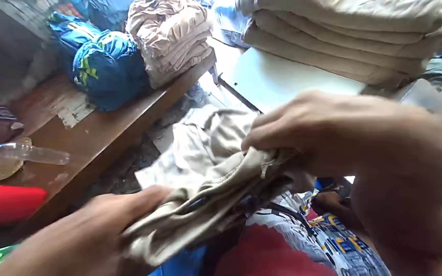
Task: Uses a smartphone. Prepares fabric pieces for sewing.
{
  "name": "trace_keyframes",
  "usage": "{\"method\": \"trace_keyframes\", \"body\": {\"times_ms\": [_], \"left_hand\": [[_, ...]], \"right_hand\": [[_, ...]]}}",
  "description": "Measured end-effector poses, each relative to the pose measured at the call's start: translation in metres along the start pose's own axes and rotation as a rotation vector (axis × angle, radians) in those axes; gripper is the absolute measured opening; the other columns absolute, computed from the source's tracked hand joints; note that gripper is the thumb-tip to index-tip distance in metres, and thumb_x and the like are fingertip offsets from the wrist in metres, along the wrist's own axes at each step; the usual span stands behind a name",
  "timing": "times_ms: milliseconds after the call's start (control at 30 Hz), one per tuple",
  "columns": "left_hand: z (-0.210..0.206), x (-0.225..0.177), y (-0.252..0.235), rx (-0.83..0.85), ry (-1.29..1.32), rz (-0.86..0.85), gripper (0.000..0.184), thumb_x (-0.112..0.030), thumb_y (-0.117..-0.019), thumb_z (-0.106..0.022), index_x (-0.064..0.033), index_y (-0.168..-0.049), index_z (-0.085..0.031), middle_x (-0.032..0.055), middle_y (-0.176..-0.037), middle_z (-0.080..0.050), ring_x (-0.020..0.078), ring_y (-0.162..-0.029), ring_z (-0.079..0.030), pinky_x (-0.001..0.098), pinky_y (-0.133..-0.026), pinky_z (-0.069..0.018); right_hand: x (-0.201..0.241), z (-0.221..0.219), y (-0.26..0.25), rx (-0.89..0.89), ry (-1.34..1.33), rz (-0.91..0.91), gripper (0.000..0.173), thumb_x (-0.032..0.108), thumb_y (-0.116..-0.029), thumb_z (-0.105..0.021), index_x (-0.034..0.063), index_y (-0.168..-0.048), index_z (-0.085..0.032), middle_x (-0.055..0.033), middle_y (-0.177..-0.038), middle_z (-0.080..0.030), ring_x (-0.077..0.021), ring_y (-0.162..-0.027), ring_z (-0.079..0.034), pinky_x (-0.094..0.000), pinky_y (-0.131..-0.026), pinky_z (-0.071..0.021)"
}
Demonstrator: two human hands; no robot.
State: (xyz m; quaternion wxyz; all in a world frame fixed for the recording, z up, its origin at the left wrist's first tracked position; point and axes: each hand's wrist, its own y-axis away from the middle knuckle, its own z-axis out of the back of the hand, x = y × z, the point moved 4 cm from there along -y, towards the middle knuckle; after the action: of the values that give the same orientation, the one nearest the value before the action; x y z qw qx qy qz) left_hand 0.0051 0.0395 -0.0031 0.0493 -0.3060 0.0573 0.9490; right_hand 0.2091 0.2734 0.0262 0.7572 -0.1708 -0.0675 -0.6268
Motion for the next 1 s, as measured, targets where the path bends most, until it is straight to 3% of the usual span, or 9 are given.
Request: {"method": "trace_keyframes", "body": {"times_ms": [67,200,267,333,400,533,633,800,1000], "left_hand": [[-0.036,0.035,-0.021,0.088,0.01,0.064,0.046,-0.052,-0.0819,-0.076,-0.0255,-0.117,-0.062,-0.0084,-0.079,-0.066,0.0041,-0.068,-0.065,0.0327,-0.054,-0.0558],[-0.079,0.126,-0.052,0.152,0.259,0.32,0.062,-0.036,-0.0727,-0.09,-0.0211,-0.126,-0.063,-0.0017,-0.107,-0.072,0.0117,-0.098,-0.069,0.0433,-0.088,-0.0597],[-0.081,0.166,-0.057,0.05,0.297,0.45,0.062,-0.03,-0.0729,-0.091,-0.02,-0.128,-0.065,0.0016,-0.11,-0.074,0.0154,-0.1,-0.071,0.0446,-0.09,-0.0606],[-0.072,0.198,-0.055,-0.151,0.038,0.641,0.069,-0.035,-0.0744,-0.091,-0.0162,-0.134,-0.061,0.0154,-0.114,-0.072,0.0345,-0.103,-0.07,0.0635,-0.088,-0.0561],[-0.064,0.217,-0.06,-0.354,-0.179,0.699,0.086,-0.041,-0.0765,-0.09,-0.0096,-0.147,-0.052,0.0259,-0.137,-0.059,0.0495,-0.123,-0.058,0.0753,-0.097,-0.0453],[-0.084,0.226,-0.104,-0.542,-0.123,0.45,0.068,-0.04,-0.0893,-0.079,-0.0029,-0.141,-0.057,0.0226,-0.151,-0.049,0.0385,-0.139,-0.049,0.06,-0.112,-0.0432],[-0.164,0.23,-0.16,-0.553,-0.125,0.251,0.063,-0.053,-0.0938,-0.069,-0.0114,-0.14,-0.062,0.0156,-0.159,-0.044,0.0321,-0.143,-0.047,0.0552,-0.114,-0.0435],[-0.312,0.235,-0.218,-0.32,-0.343,0.162,0.07,-0.066,-0.104,-0.028,-0.021,-0.152,-0.051,0.0098,-0.163,-0.04,0.0349,-0.155,-0.026,0.0654,-0.126,-0.0082],[-0.283,0.217,-0.231,-0.12,-0.34,0.207,0.072,-0.07,-0.1011,-0.032,-0.0214,-0.148,-0.056,0.0084,-0.156,-0.05,0.0312,-0.149,-0.039,0.0606,-0.123,-0.0235]], "right_hand": [[-0.017,-0.038,0.001,0.163,-0.073,-0.128,0.02,0.011,-0.0752,-0.084,0.0216,-0.084,-0.07,0.0079,-0.076,-0.065,-0.0105,-0.069,-0.063,-0.038,-0.058,-0.0524],[-0.075,-0.114,-0.029,0.304,-0.098,-0.345,0.014,0.012,-0.0837,-0.078,0.0153,-0.095,-0.07,-0.0043,-0.084,-0.068,-0.0262,-0.082,-0.067,-0.0559,-0.069,-0.0547],[-0.102,-0.141,-0.045,0.082,-0.014,-0.379,0.017,0.012,-0.0872,-0.074,0.0152,-0.104,-0.071,-0.0083,-0.098,-0.07,-0.0315,-0.094,-0.069,-0.0596,-0.077,-0.0561],[-0.112,-0.154,-0.055,-0.177,0.091,-0.407,0.025,0.021,-0.095,-0.07,0.0176,-0.12,-0.071,-0.0087,-0.119,-0.068,-0.0317,-0.112,-0.064,-0.0548,-0.089,-0.0553],[-0.111,-0.148,-0.047,-0.315,0.137,-0.427,0.031,0.026,-0.0963,-0.071,0.019,-0.126,-0.07,-0.0074,-0.131,-0.065,-0.0302,-0.123,-0.06,-0.0525,-0.098,-0.0524],[-0.116,-0.13,0.021,-0.346,0.208,-0.531,0.026,0.015,-0.096,-0.066,0.015,-0.121,-0.072,-0.0113,-0.14,-0.06,-0.0331,-0.136,-0.05,-0.0554,-0.112,-0.0421],[-0.121,-0.125,0.088,-0.407,0.264,-0.684,0.024,0.014,-0.1018,-0.058,0.0097,-0.121,-0.072,-0.0135,-0.144,-0.058,-0.033,-0.141,-0.047,-0.0539,-0.118,-0.0384],[-0.131,-0.16,0.167,-0.469,0.272,-0.895,0.031,0.015,-0.1023,-0.055,0.0153,-0.129,-0.071,-0.0136,-0.144,-0.058,-0.0376,-0.138,-0.048,-0.0624,-0.111,-0.0399],[-0.126,-0.165,0.195,-0.59,0.309,-0.934,0.044,-0.004,-0.0897,-0.057,0.0211,-0.122,-0.073,-0.0053,-0.134,-0.067,-0.0329,-0.129,-0.058,-0.0603,-0.103,-0.0456]]}}
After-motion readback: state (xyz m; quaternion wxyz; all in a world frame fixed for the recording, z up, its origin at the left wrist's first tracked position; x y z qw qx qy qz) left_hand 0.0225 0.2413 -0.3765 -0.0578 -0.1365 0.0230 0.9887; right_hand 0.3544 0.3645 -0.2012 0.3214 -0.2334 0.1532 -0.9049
